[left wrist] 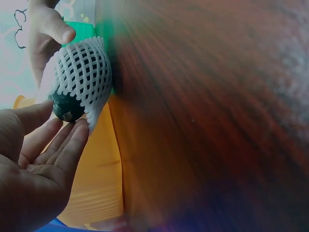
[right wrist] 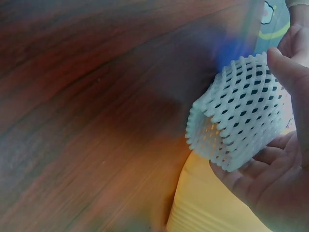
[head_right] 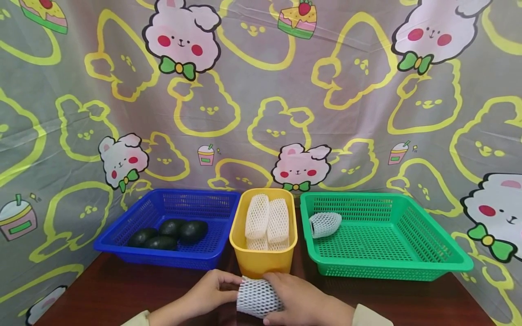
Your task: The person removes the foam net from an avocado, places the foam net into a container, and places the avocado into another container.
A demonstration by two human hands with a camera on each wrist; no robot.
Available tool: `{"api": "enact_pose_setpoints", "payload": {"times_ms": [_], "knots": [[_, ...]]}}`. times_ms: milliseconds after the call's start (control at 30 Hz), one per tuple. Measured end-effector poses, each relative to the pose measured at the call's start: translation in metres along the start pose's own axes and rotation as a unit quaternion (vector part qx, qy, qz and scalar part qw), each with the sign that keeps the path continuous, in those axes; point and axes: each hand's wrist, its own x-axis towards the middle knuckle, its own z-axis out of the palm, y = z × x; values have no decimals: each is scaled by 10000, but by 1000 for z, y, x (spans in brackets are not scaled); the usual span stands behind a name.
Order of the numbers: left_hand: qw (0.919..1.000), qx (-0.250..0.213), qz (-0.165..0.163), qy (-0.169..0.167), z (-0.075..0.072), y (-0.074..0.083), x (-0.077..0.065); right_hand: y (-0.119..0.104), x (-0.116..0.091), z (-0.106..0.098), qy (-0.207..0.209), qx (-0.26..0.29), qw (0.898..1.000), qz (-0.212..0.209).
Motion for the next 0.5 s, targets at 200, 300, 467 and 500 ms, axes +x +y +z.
{"api": "enact_pose_setpoints", "payload": {"times_ms": [200, 300, 467, 500], "knots": [[10000, -29, 26, 2, 2, 0, 1, 6, -7, 0, 147, -57, 9998, -128], [10000, 24, 19, 16, 2, 0, 1, 10, -9, 1, 182, -37, 9996, -210], [10000, 31, -17, 50, 2, -1, 1, 13, -11, 1, 228, -80, 9992, -332], [10000, 8, -20, 60, 2, -1, 1, 13, -11, 1, 235, -92, 9990, -357]]}}
